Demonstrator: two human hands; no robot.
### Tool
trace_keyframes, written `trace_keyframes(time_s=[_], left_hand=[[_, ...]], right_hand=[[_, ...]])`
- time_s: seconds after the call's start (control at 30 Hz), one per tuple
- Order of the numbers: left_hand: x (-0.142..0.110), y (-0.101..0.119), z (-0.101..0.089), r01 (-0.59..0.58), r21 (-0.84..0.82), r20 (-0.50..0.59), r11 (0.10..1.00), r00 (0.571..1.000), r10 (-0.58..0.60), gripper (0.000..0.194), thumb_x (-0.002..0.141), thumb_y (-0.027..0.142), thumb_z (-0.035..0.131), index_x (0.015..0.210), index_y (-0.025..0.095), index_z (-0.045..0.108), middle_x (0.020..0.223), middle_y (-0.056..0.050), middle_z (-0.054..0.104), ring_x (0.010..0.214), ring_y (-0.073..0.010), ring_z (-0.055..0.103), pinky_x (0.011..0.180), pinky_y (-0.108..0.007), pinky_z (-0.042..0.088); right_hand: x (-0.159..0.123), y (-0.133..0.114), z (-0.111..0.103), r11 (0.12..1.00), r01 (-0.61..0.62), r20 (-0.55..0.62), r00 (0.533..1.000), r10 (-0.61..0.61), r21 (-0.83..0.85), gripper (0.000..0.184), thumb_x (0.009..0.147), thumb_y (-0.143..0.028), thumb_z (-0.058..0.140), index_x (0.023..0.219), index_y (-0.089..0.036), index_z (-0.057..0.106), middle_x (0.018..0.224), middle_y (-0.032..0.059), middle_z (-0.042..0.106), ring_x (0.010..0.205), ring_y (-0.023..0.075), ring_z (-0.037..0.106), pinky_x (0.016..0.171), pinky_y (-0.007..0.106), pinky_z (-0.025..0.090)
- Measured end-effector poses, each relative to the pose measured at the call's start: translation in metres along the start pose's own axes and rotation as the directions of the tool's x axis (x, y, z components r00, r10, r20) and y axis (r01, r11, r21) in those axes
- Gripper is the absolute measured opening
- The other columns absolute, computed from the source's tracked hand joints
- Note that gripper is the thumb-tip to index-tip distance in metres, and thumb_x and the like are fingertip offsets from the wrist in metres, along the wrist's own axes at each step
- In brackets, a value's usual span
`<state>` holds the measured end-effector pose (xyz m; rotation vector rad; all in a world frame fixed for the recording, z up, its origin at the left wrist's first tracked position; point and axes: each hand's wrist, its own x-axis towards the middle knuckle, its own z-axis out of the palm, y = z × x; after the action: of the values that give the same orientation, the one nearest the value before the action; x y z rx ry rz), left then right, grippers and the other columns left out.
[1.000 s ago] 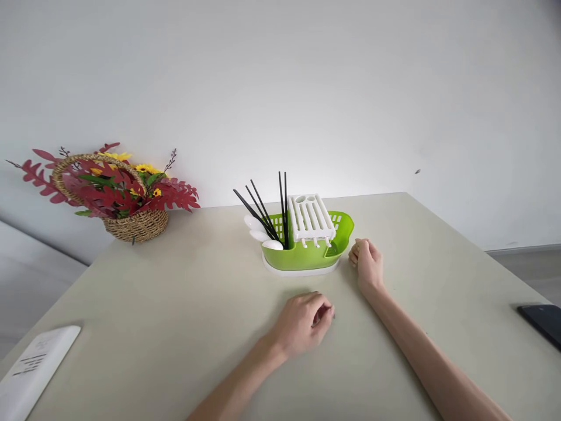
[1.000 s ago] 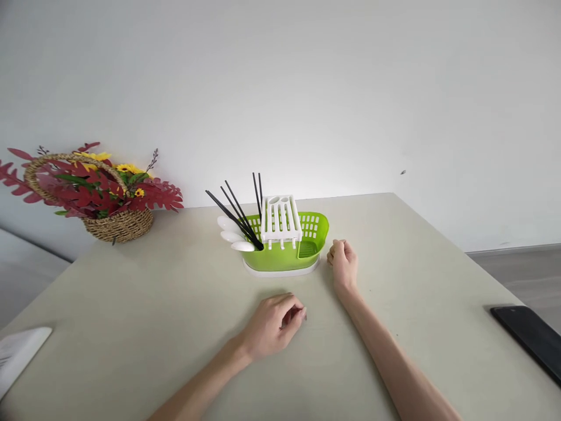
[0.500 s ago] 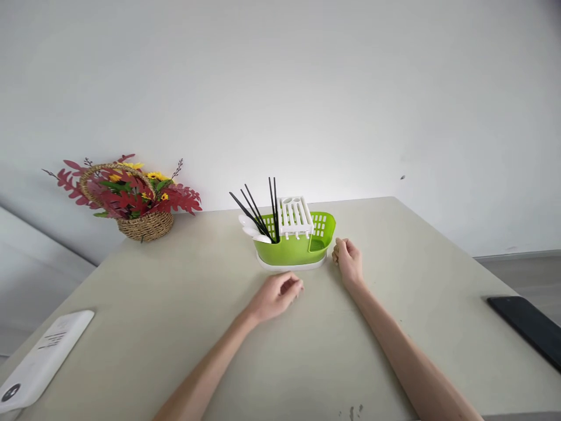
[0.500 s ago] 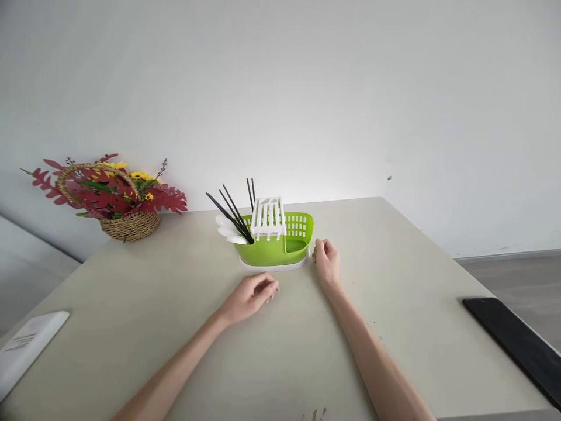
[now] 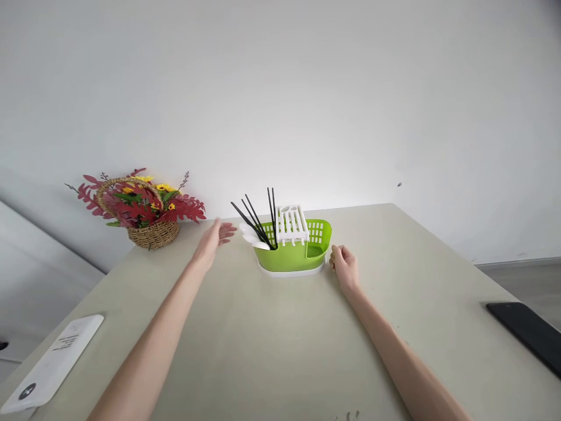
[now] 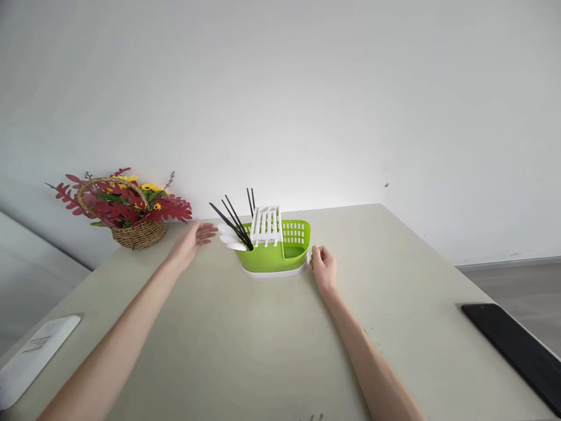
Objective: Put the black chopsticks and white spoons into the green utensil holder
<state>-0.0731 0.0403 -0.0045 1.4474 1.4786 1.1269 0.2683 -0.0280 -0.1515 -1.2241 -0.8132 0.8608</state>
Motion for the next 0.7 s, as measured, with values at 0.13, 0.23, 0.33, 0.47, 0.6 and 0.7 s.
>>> trace_keyframes(time_s=[0.13,0.23,0.33,0.47,0.6,0.7], left_hand=[[0.020,0.040,0.003,-0.044,-0.246,-0.062,0.968,0.998,0.029,0.069,0.090,0.081,0.043,0.105,0.017,0.061,0.114,-0.017,0.077,0.113,-0.0257,0.070,0.093,-0.034,0.052],[0.032,0.070,0.015,-0.054,-0.300,-0.041,0.953,0.998,0.044,0.065,0.091,0.077,0.051,0.115,0.017,0.059,0.118,-0.018,0.075,0.113,-0.0258,0.070,0.098,-0.035,0.051],[0.043,0.091,0.031,-0.025,-0.335,-0.002,0.942,1.000,0.026,0.063,0.093,0.071,0.055,0.123,0.016,0.056,0.125,-0.021,0.071,0.111,-0.0256,0.071,0.095,-0.034,0.053],[0.055,0.103,0.057,-0.024,-0.285,0.023,0.958,0.999,0.032,0.061,0.091,0.064,0.066,0.124,0.013,0.057,0.128,-0.021,0.067,0.106,-0.0247,0.072,0.087,-0.032,0.055],[0.063,0.106,0.081,-0.030,-0.303,0.045,0.952,0.998,0.046,0.051,0.089,0.052,0.075,0.118,0.012,0.061,0.122,-0.019,0.067,0.097,-0.0218,0.074,0.085,-0.032,0.057],[0.065,0.107,0.097,-0.037,-0.326,0.109,0.945,0.991,0.076,0.044,0.086,0.047,0.080,0.107,0.012,0.064,0.109,-0.015,0.071,0.093,-0.0209,0.075,0.089,-0.033,0.058]], right_hand=[[-0.001,-0.001,0.001,1.000,0.004,0.007,1.000,-0.004,-0.012,0.044,0.089,-0.061,0.061,0.071,-0.025,0.044,0.058,-0.0064,0.044,0.054,0.0126,0.042,0.051,0.027,0.034],[-0.001,-0.001,0.002,1.000,0.009,0.008,1.000,-0.009,-0.022,0.044,0.089,-0.061,0.061,0.071,-0.025,0.045,0.058,-0.0060,0.046,0.054,0.0127,0.042,0.051,0.027,0.035],[-0.001,-0.001,0.003,0.999,0.014,0.010,1.000,-0.013,-0.030,0.044,0.089,-0.061,0.061,0.071,-0.025,0.045,0.058,-0.0058,0.046,0.055,0.0130,0.042,0.051,0.026,0.035],[0.000,-0.001,0.003,0.999,0.026,0.004,1.000,-0.026,-0.041,0.045,0.088,-0.063,0.061,0.070,-0.025,0.044,0.058,-0.0054,0.047,0.054,0.0134,0.043,0.051,0.026,0.036],[-0.001,-0.002,0.003,0.998,0.039,-0.002,0.999,-0.039,-0.059,0.045,0.088,-0.064,0.060,0.069,-0.025,0.045,0.058,-0.0044,0.049,0.055,0.0140,0.045,0.052,0.027,0.038],[0.000,-0.002,0.003,0.996,0.042,-0.003,0.999,-0.043,-0.075,0.046,0.088,-0.065,0.059,0.068,-0.026,0.045,0.057,-0.0041,0.049,0.055,0.0143,0.045,0.052,0.027,0.038]])
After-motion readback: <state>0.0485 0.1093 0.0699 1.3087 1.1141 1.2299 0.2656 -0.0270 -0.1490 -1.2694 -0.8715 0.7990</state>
